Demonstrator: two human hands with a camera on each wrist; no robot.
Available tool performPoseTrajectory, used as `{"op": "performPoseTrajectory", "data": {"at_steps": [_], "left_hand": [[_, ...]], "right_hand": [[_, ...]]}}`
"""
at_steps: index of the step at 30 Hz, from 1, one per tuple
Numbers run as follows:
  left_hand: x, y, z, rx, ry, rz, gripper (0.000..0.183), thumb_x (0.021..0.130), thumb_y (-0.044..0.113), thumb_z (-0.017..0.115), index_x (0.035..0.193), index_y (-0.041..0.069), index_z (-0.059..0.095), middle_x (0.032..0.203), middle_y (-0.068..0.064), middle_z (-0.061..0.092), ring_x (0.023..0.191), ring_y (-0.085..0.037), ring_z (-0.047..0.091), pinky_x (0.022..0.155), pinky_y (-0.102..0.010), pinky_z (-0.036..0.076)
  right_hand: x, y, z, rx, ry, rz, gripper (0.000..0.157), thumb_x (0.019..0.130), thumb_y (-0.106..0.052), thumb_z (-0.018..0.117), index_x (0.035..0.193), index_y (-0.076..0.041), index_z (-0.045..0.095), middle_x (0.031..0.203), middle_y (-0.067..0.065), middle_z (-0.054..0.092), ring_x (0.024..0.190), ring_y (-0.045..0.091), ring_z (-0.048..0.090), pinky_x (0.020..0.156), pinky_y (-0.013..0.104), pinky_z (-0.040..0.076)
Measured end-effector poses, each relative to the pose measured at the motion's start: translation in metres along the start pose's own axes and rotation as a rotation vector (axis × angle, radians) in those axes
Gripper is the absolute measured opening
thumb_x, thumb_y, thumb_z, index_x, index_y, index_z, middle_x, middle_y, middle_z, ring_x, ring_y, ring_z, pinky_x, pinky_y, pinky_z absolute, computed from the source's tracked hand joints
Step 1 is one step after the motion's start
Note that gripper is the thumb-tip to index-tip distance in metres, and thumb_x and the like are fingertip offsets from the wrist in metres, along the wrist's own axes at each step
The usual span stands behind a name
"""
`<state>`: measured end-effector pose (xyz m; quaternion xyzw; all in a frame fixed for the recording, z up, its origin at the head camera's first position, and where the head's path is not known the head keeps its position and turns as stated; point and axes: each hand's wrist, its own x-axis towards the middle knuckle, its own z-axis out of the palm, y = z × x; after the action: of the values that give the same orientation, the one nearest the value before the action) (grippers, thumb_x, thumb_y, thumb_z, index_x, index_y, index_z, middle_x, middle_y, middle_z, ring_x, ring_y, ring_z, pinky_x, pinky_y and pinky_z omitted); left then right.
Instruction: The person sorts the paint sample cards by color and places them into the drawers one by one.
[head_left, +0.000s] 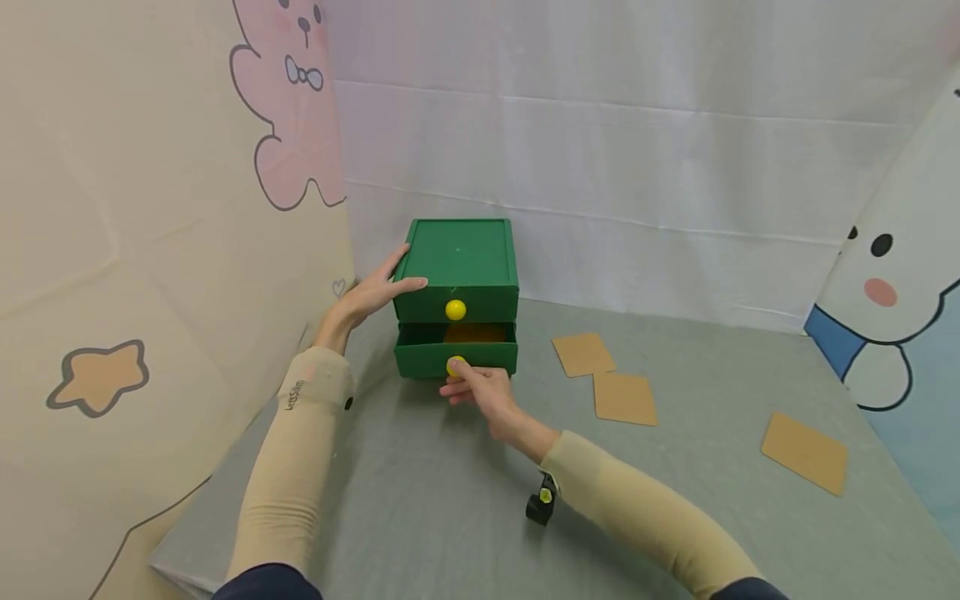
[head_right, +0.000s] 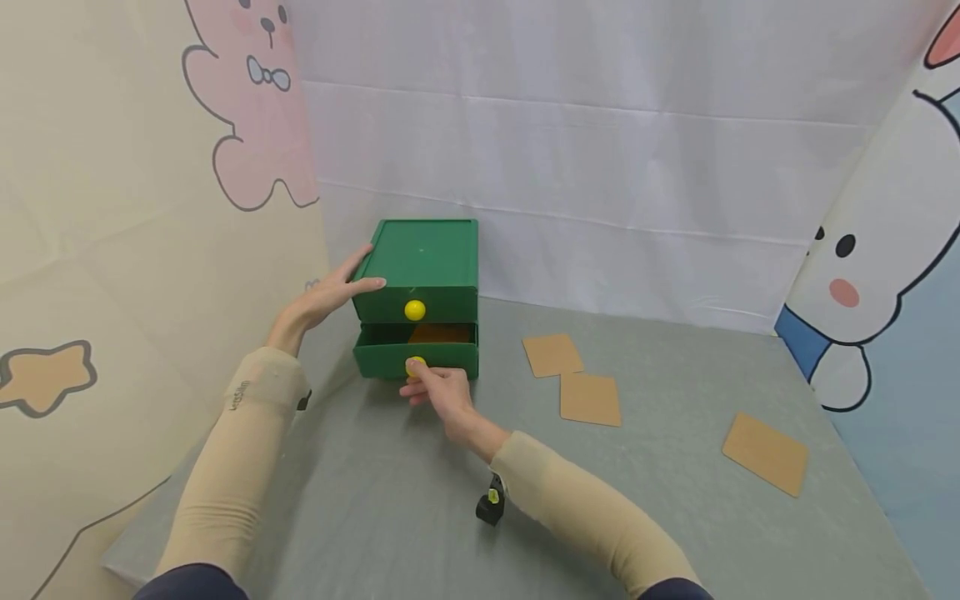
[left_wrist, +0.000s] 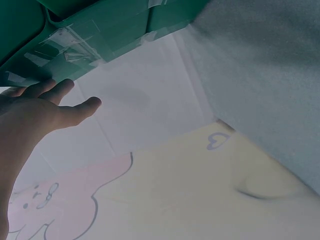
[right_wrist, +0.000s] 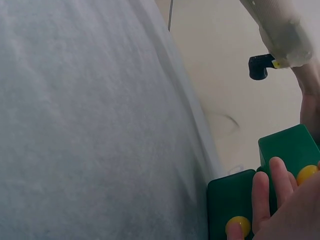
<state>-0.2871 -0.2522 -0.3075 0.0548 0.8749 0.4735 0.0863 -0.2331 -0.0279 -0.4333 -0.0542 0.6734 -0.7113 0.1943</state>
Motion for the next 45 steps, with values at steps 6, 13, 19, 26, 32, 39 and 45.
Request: {"op": "performPoseTrajectory", "data": {"at_steps": [6,13,19,26,32,39,45], "left_hand": [[0.017,-0.022,-0.002,0.009,0.027,0.007,0.090,0.091,0.052,0.058,0.156,0.034,-0.003,0.164,0.005,-0.008,0.152,-0.026,-0.005,0.118,-0.063,0.007],[0.023,-0.030,-0.003,0.017,0.041,0.016,0.092,0.089,0.057,0.058,0.156,0.036,-0.001,0.164,0.009,-0.006,0.152,-0.024,-0.003,0.118,-0.062,0.010],[0.013,-0.012,-0.003,0.001,0.007,0.008,0.089,0.093,0.046,0.057,0.157,0.027,-0.003,0.164,0.002,-0.009,0.152,-0.028,-0.006,0.118,-0.063,0.008],[-0.003,0.006,-0.002,0.007,-0.007,-0.004,0.086,0.096,0.040,0.054,0.157,0.023,-0.003,0.164,-0.002,-0.009,0.152,-0.029,-0.005,0.119,-0.061,0.009],[-0.003,0.004,-0.001,0.007,-0.006,-0.004,0.086,0.096,0.040,0.055,0.157,0.022,-0.003,0.164,-0.003,-0.008,0.152,-0.029,-0.005,0.119,-0.062,0.008],[-0.001,0.002,0.000,-0.001,-0.005,0.001,0.087,0.095,0.042,0.055,0.157,0.023,-0.003,0.164,-0.002,-0.008,0.152,-0.029,-0.005,0.119,-0.062,0.009],[-0.003,0.003,0.000,-0.002,-0.002,0.001,0.087,0.095,0.041,0.055,0.157,0.022,-0.003,0.164,-0.002,-0.008,0.152,-0.029,-0.006,0.119,-0.062,0.008]], "right_hand": [[0.010,-0.003,-0.003,-0.013,-0.009,0.005,0.048,0.089,-0.046,0.066,0.100,0.000,0.073,0.099,0.023,0.073,0.069,0.014,0.070,0.095,0.042,0.053],[0.020,-0.003,-0.004,-0.027,-0.005,0.028,0.054,0.090,-0.047,0.064,0.107,0.004,0.070,0.105,0.027,0.070,0.069,0.014,0.069,0.098,0.043,0.051],[0.027,-0.003,-0.004,-0.033,0.016,0.036,0.059,0.087,-0.050,0.066,0.110,0.004,0.070,0.097,0.020,0.074,0.069,0.015,0.069,0.099,0.042,0.050],[0.031,-0.005,-0.004,-0.048,0.011,0.015,0.056,0.087,-0.049,0.065,0.106,0.004,0.071,0.087,0.011,0.076,0.068,0.014,0.068,0.099,0.046,0.047],[0.036,-0.003,-0.004,-0.057,0.011,0.033,0.058,0.088,-0.049,0.064,0.108,0.005,0.070,0.087,0.009,0.077,0.080,0.030,0.070,0.102,0.052,0.042],[0.041,-0.003,-0.005,-0.077,0.025,0.042,0.055,0.087,-0.050,0.063,0.104,0.002,0.072,0.091,0.011,0.077,0.101,0.043,0.064,0.101,0.051,0.044],[0.044,-0.004,-0.004,-0.093,0.032,0.045,0.056,0.088,-0.050,0.062,0.106,0.002,0.071,0.089,0.009,0.077,0.101,0.042,0.065,0.100,0.051,0.045]]}}
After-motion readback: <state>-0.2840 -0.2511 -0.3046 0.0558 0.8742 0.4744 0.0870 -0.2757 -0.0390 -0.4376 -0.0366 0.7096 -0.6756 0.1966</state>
